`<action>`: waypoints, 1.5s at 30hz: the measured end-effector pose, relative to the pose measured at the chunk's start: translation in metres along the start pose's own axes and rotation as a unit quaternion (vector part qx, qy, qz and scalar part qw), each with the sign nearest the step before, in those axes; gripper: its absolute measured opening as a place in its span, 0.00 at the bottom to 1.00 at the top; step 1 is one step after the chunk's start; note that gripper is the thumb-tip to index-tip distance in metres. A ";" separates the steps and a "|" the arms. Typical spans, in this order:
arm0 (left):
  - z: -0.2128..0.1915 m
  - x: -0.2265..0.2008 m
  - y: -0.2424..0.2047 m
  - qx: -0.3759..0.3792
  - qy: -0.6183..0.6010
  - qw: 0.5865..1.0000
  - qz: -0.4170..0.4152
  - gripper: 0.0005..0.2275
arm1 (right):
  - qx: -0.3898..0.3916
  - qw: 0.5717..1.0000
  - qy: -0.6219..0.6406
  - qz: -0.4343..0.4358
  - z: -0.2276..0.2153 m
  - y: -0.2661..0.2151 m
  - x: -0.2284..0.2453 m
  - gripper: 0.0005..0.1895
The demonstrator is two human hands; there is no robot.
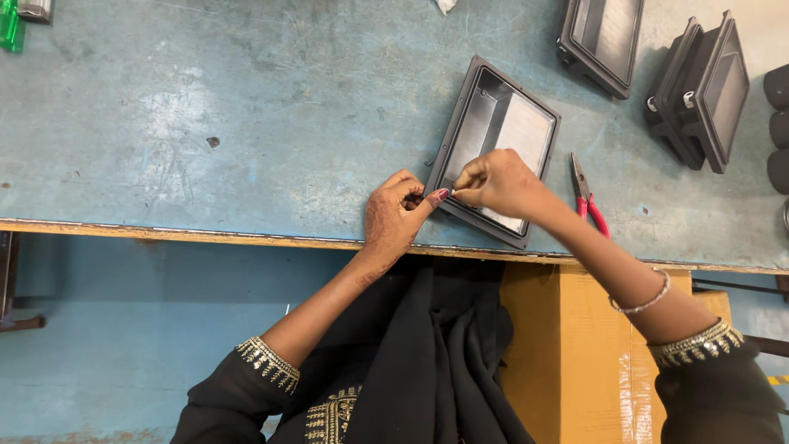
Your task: The person assembles a rectangular electronic housing by inserting small white plastic components into slots and securing them with red pliers. They handle multiple housings and cylindrical black components on a blue workbench, stacking completed units.
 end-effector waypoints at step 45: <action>0.005 0.003 -0.001 0.009 0.010 0.999 0.030 0.16 | 0.171 0.971 0.156 0.056 0.008 0.005 -0.005 0.13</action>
Point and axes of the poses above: each hand's wrist, its own y-axis towards the middle knuckle, its own z-axis out of the palm, x = y × z, the point moved 10 cm from there along y, towards the middle knuckle, and after that the axes turned 9 degrees about -x, right-handed, at the moved point
